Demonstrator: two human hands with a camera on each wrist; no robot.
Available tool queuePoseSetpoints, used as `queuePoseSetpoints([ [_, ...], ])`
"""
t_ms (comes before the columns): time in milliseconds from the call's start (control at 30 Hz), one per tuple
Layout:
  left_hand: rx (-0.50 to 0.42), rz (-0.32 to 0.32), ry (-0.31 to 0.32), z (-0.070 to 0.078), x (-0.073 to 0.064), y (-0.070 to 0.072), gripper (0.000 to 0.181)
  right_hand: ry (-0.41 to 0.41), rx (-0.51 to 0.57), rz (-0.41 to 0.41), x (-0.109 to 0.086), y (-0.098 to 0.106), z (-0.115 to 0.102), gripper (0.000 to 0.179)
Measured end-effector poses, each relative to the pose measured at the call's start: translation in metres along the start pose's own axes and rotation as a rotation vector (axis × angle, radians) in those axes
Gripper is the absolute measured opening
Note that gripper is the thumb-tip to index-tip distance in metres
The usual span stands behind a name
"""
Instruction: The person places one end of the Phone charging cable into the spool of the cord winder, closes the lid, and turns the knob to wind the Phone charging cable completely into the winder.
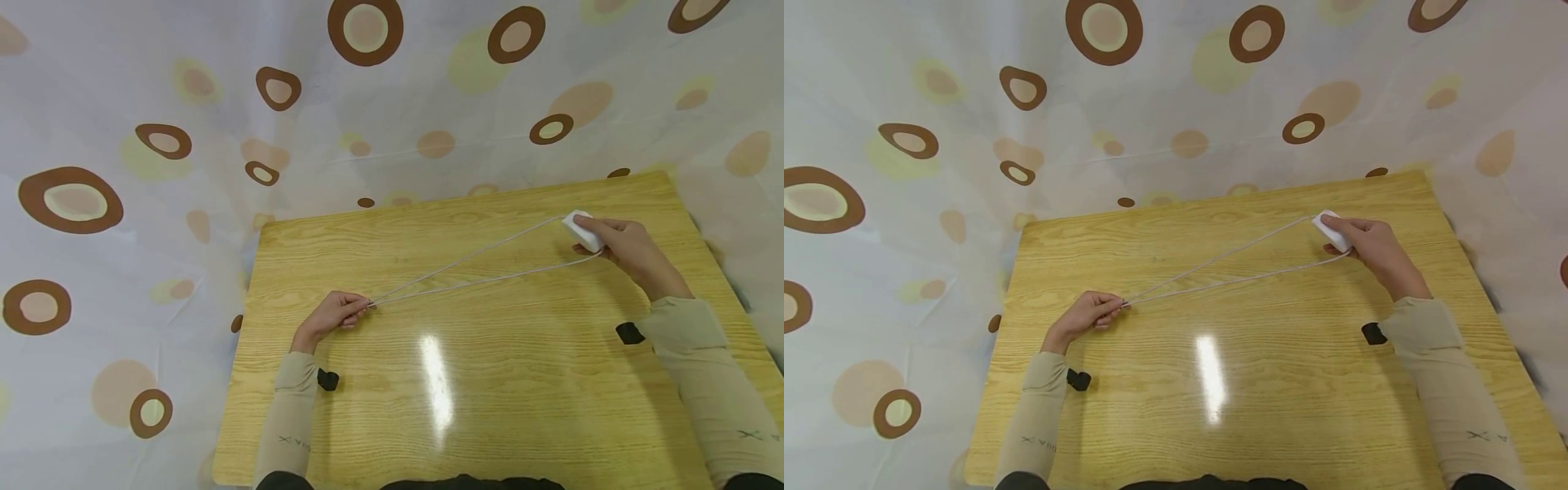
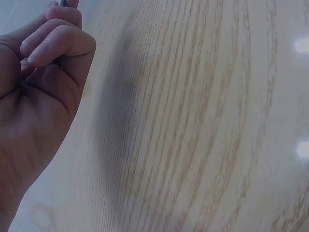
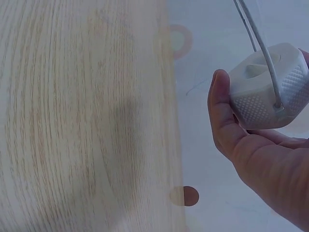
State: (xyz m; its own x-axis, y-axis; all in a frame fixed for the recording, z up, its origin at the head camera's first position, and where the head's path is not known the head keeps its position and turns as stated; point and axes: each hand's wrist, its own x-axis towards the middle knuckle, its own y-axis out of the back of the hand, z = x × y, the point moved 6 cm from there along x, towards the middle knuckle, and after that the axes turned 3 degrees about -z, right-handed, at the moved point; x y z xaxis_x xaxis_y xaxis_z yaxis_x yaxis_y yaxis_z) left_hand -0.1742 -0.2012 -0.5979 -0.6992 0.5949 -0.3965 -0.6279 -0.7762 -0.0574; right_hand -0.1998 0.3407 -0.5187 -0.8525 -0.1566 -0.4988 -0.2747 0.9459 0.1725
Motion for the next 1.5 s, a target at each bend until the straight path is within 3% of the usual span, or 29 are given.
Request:
queuePoseSetpoints([
  [333, 0.004, 0.009, 0.005, 0.001, 0.001, -0.001, 0.04, -0.007, 0.022, -0.002, 0.001, -0.001, 0.004, 0.086],
  [667, 0.026, 0.075, 0.005, 0.004, 0.007, 0.005, 0.044, -0.003, 0.072, -0.017, 0.003, -0.004, 0.003, 0.085],
  [933, 0.019, 0.112, -0.003, 0.006, 0.013, 0.01, 0.042, 0.017, 0.019, -0.035, 0.008, -0.005, 0.011, 0.084],
  [1133, 0.001, 0.25, 0.016, 0.004, 0.011, 0.018, 0.037, -0.002, -0.01, -0.094, 0.013, -0.014, 0.029, 0.083],
  [1300, -0.042, 0.354, -0.013, 0.005, 0.01, 0.023, 0.037, 0.001, 0.011, -0.125, 0.016, -0.023, 0.036, 0.081],
  [1500, -0.046, 0.469, -0.056, 0.005, 0.013, 0.028, 0.036, 0.013, 0.128, -0.166, 0.018, -0.034, 0.043, 0.074],
])
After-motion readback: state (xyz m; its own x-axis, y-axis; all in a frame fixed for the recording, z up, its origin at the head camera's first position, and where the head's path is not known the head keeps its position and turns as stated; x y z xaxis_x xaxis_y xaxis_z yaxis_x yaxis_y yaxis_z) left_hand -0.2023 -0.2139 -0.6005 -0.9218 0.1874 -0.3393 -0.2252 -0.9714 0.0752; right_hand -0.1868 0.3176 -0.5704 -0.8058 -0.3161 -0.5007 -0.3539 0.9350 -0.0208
